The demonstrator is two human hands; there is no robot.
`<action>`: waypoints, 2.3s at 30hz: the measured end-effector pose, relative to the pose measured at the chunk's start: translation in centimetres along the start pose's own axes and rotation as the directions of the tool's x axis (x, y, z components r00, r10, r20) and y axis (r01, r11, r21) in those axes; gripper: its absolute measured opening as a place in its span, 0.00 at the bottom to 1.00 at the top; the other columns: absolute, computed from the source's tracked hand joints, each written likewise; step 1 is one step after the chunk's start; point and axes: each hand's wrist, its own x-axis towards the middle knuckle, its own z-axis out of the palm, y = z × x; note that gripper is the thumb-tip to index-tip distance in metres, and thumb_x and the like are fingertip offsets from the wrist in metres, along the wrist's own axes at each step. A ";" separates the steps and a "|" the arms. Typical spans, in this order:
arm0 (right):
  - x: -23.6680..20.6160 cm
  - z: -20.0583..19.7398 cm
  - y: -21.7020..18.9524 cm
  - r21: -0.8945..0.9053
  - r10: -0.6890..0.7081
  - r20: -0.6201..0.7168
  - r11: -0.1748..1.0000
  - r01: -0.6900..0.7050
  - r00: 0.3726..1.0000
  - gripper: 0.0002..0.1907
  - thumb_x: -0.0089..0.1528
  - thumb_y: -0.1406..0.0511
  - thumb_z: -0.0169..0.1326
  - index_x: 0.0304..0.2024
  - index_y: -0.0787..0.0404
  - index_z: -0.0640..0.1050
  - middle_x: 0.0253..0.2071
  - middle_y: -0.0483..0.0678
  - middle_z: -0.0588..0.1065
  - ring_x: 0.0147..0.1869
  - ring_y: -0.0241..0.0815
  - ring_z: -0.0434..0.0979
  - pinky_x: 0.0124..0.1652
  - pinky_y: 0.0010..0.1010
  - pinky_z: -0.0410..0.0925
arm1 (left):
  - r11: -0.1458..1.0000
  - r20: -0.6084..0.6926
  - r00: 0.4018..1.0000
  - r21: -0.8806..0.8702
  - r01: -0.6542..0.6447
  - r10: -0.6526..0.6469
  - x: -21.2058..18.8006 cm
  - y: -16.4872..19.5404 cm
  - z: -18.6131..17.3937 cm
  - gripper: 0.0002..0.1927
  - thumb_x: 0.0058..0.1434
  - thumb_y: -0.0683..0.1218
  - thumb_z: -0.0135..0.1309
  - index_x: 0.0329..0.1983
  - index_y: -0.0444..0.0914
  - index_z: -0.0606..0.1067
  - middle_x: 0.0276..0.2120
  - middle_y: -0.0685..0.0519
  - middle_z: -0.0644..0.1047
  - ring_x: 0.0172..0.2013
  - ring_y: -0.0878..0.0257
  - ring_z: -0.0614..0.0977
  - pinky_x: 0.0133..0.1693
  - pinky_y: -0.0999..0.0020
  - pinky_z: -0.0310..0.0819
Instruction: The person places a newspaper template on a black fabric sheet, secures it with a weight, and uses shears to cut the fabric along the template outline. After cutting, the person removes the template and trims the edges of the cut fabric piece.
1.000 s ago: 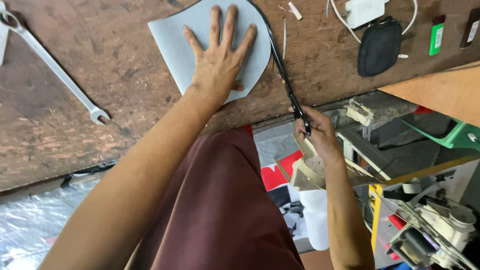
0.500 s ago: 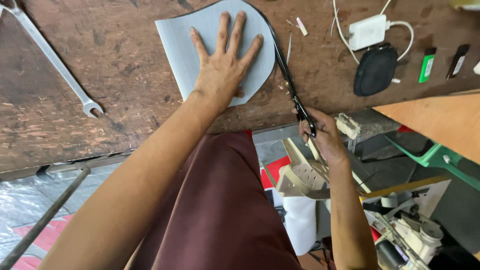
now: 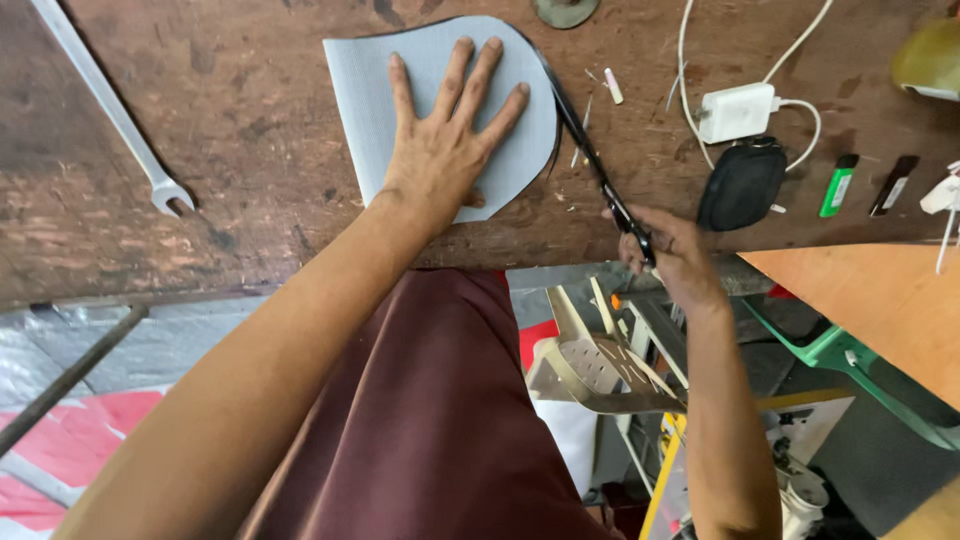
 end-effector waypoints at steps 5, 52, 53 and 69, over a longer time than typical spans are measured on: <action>1.0 -1.8 -1.1 0.048 0.019 0.071 0.999 -0.023 0.997 0.26 0.60 0.79 0.45 0.62 0.71 0.74 0.31 0.39 0.70 0.33 0.29 0.67 0.32 0.20 0.63 | 0.997 0.034 0.999 -0.066 0.036 -0.034 0.1 -0.1 -0.3 0.68 0.39 0.58 0.74 0.80 0.60 0.47 0.77 0.48 0.37 0.74 0.41 0.36 0.55 0.06 0.38; 5.5 -4.4 -7.5 -0.250 0.027 0.196 0.968 0.023 0.980 0.28 0.59 0.78 0.44 0.61 0.67 0.76 0.29 0.41 0.71 0.30 0.30 0.67 0.33 0.21 0.62 | 0.996 0.048 0.998 -0.070 0.049 -0.046 0.8 -0.7 -0.2 0.69 0.39 0.61 0.72 0.81 0.55 0.44 0.78 0.45 0.38 0.75 0.44 0.36 0.57 0.09 0.38; 5.6 -4.5 -7.9 -0.229 0.050 0.179 0.973 -0.008 0.983 0.29 0.57 0.79 0.42 0.61 0.67 0.76 0.29 0.41 0.70 0.31 0.30 0.66 0.33 0.21 0.62 | 0.997 0.049 0.998 -0.064 0.052 -0.049 0.8 -0.7 -0.2 0.69 0.39 0.61 0.72 0.81 0.55 0.44 0.78 0.45 0.38 0.75 0.44 0.36 0.57 0.09 0.38; 7.5 -5.1 -10.9 -0.384 0.119 0.187 0.923 -0.039 0.975 0.24 0.60 0.79 0.47 0.58 0.69 0.78 0.28 0.41 0.70 0.31 0.32 0.67 0.33 0.23 0.63 | 0.997 0.063 0.997 -0.063 0.041 -0.037 1.1 -1.0 0.2 0.68 0.40 0.61 0.71 0.81 0.54 0.45 0.78 0.44 0.38 0.75 0.44 0.36 0.56 0.10 0.37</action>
